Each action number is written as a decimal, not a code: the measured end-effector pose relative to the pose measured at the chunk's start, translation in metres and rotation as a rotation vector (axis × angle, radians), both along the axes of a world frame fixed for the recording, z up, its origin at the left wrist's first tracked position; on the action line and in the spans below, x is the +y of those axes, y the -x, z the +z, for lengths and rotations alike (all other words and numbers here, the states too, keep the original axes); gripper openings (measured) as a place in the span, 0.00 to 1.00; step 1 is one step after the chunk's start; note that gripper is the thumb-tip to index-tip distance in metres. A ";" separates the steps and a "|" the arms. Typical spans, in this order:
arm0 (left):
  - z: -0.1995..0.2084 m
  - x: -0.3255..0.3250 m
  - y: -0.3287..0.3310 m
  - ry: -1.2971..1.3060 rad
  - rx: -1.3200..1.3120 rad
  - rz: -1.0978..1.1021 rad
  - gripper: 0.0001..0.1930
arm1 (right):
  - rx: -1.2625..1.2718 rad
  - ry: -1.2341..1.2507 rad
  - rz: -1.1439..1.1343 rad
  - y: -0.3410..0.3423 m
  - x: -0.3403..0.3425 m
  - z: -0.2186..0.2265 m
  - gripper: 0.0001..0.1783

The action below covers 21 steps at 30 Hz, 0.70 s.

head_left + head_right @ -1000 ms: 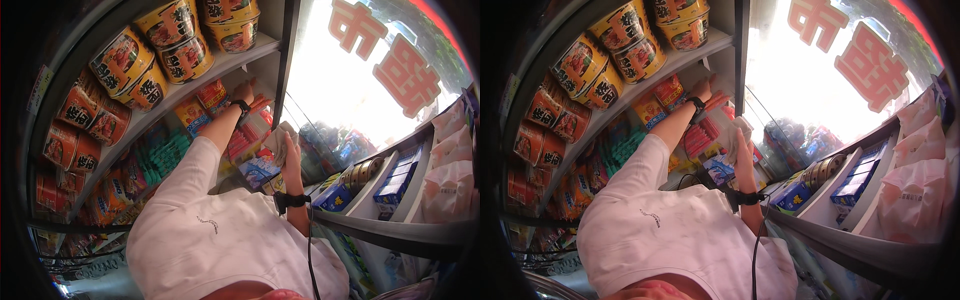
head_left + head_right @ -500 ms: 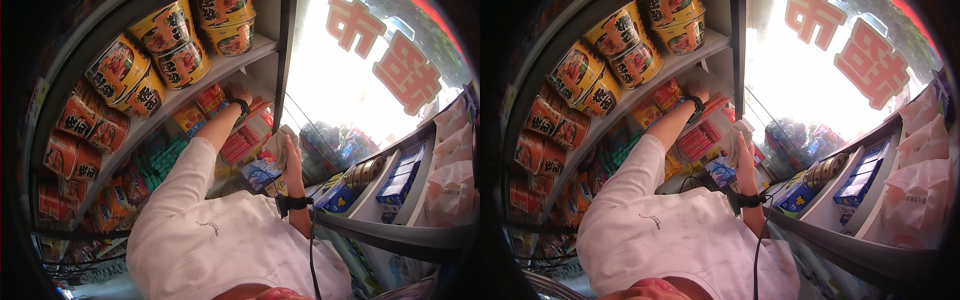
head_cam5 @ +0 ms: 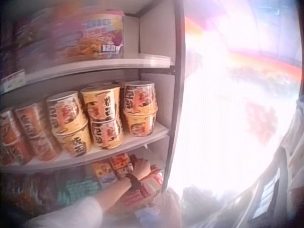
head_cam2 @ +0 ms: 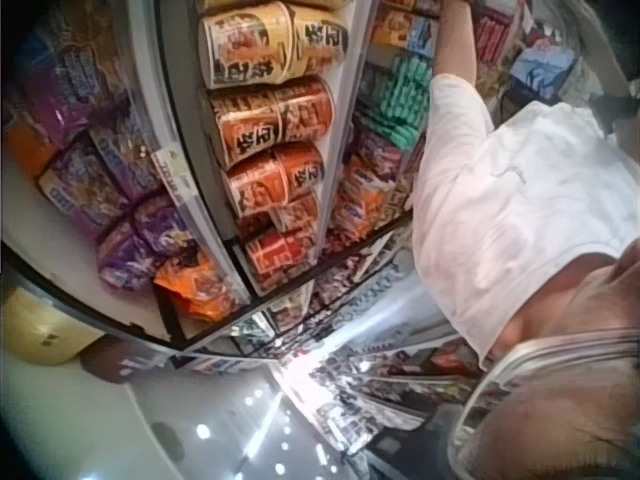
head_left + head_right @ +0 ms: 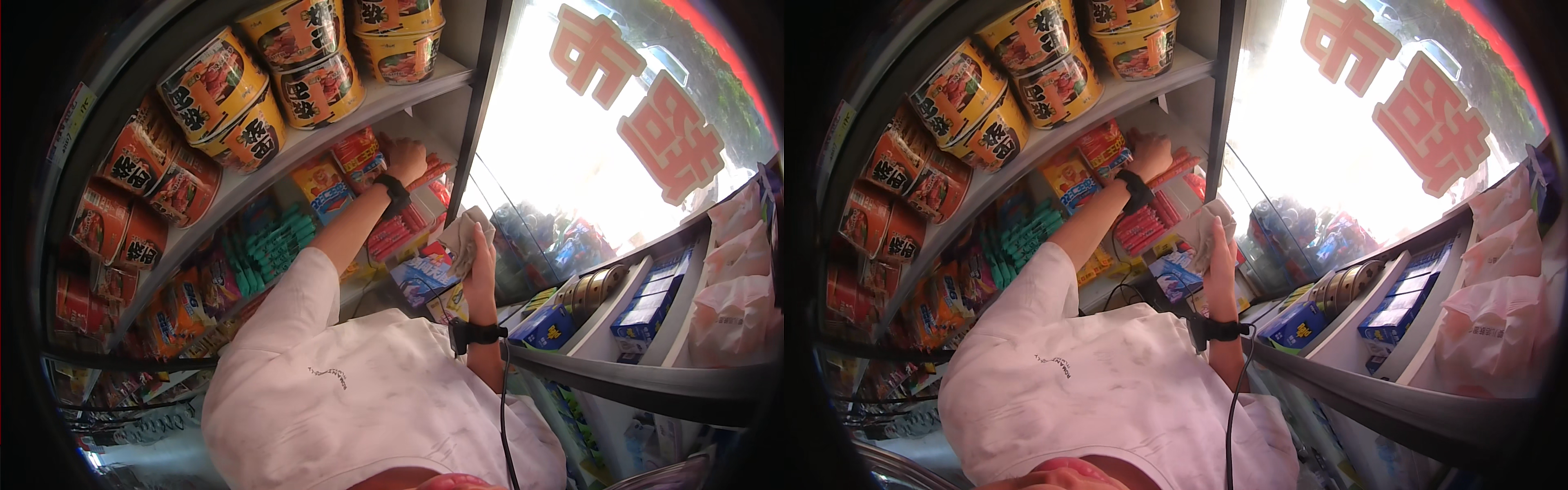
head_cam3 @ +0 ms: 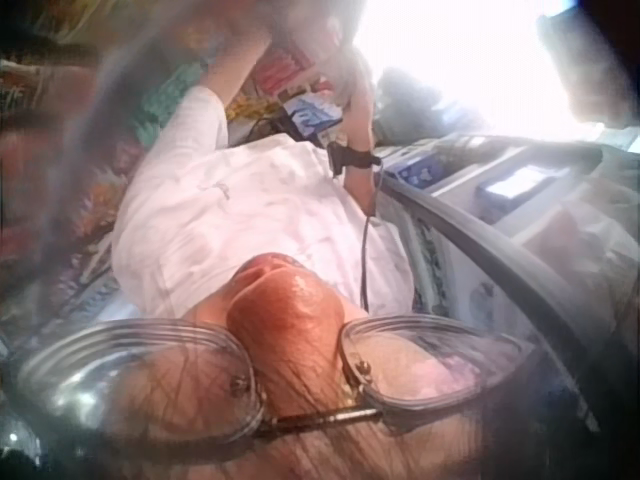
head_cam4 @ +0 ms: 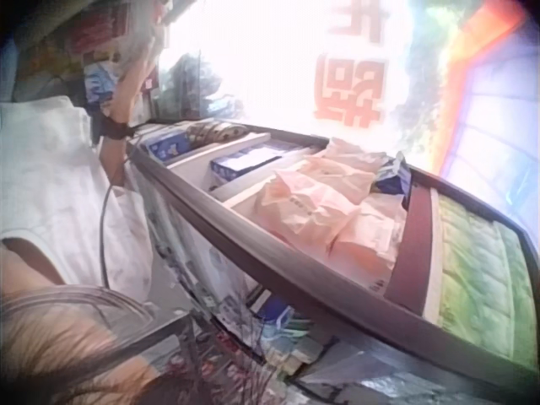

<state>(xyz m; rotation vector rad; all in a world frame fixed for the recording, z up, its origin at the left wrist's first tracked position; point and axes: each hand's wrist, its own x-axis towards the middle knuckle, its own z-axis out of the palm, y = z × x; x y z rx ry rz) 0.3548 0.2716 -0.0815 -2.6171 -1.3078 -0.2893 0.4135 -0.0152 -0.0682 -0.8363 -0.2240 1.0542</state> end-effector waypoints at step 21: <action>-0.027 -0.255 0.367 0.990 -0.750 0.001 0.14 | -0.184 0.115 0.692 0.171 0.010 -0.099 0.20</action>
